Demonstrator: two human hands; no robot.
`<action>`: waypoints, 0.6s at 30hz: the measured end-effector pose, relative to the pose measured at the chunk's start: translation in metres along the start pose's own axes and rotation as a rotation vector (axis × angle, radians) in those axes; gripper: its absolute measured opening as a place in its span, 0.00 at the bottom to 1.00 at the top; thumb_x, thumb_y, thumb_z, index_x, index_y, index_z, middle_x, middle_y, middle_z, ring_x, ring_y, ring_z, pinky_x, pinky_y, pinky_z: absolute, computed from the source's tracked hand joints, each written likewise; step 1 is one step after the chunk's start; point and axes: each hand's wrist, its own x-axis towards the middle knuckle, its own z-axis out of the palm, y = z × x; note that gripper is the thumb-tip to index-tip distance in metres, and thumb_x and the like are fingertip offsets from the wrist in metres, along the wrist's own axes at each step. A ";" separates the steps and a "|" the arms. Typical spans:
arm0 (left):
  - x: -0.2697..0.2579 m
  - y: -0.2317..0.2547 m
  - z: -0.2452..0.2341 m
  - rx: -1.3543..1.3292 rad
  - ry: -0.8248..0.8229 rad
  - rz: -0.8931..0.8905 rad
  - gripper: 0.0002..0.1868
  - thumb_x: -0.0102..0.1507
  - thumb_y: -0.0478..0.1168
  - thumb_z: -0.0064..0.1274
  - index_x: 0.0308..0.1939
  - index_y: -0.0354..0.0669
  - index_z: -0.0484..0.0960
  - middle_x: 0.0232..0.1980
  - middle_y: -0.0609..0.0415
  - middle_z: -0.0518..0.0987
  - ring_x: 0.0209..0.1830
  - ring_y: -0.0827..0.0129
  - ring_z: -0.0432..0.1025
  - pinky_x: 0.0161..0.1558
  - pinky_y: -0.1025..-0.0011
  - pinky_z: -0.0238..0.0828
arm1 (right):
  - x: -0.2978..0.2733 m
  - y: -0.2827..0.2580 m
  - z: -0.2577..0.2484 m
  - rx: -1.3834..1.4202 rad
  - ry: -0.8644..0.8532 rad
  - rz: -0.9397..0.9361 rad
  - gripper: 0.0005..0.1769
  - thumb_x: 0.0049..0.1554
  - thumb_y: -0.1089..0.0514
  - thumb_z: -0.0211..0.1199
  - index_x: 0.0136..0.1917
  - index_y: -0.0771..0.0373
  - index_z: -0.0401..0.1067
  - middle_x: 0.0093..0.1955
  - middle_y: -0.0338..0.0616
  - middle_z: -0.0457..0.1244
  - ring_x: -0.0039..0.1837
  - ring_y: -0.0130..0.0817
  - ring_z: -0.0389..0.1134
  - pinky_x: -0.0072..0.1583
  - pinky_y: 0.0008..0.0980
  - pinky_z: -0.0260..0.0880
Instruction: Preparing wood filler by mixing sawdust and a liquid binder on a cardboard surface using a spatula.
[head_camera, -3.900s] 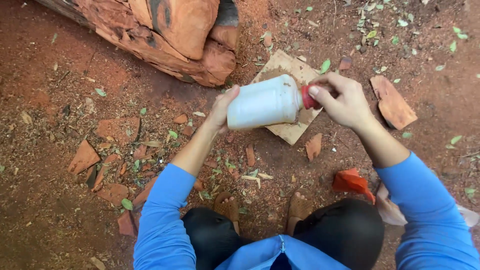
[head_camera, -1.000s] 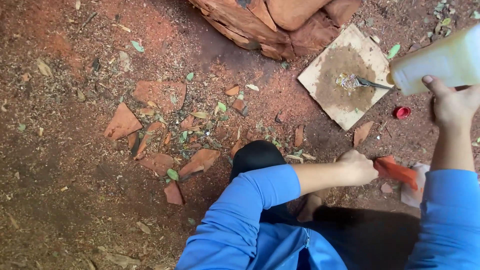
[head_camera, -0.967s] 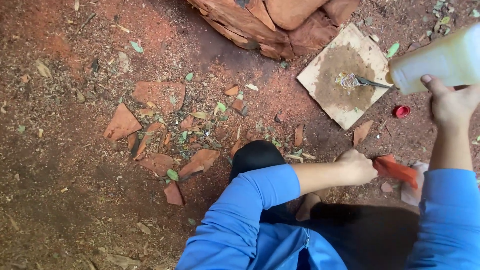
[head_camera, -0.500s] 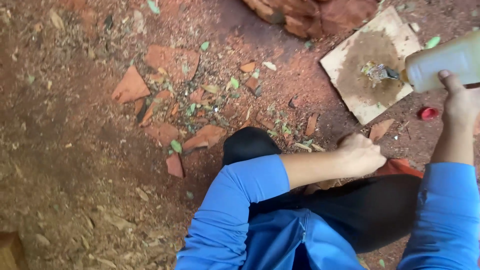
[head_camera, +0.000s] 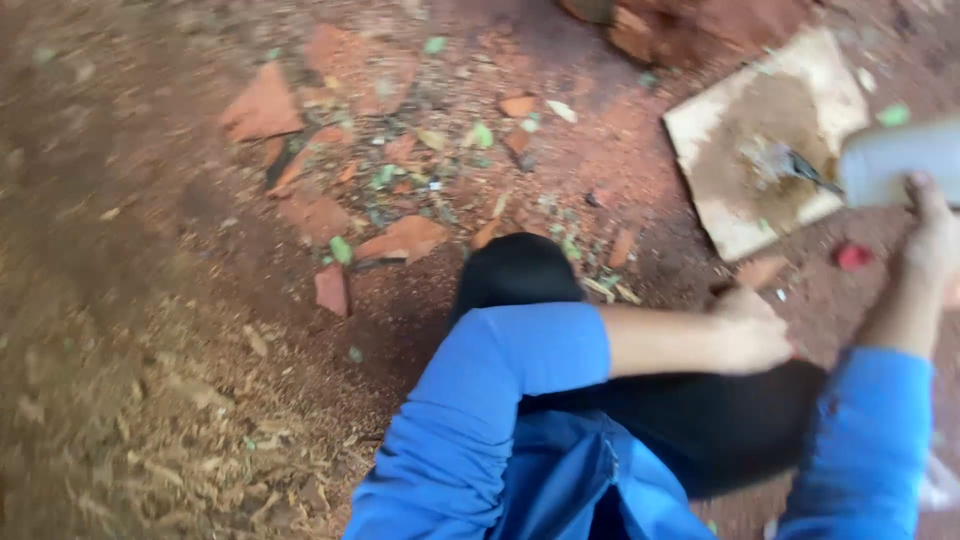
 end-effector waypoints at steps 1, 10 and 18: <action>-0.004 0.000 0.011 -0.060 0.110 0.046 0.13 0.57 0.45 0.48 0.20 0.52 0.85 0.28 0.47 0.85 0.28 0.50 0.78 0.29 0.44 0.69 | -0.019 -0.020 -0.007 -0.236 0.175 0.080 0.28 0.63 0.26 0.73 0.59 0.48 0.84 0.51 0.22 0.75 0.47 0.17 0.75 0.50 0.21 0.71; -0.030 0.003 -0.056 0.137 -0.287 0.008 0.13 0.64 0.42 0.47 0.37 0.49 0.89 0.41 0.49 0.86 0.36 0.48 0.78 0.44 0.30 0.67 | -0.029 -0.051 -0.003 0.431 0.011 -0.601 0.44 0.67 0.96 0.63 0.78 0.69 0.44 0.72 0.82 0.50 0.74 0.84 0.56 0.75 0.75 0.60; -0.026 -0.004 -0.040 0.126 -0.273 0.000 0.09 0.59 0.41 0.53 0.31 0.51 0.90 0.40 0.49 0.87 0.34 0.54 0.79 0.29 0.42 0.67 | -0.050 -0.095 0.003 0.395 0.025 -0.611 0.34 0.65 0.87 0.62 0.76 0.77 0.49 0.72 0.76 0.54 0.70 0.68 0.60 0.72 0.57 0.63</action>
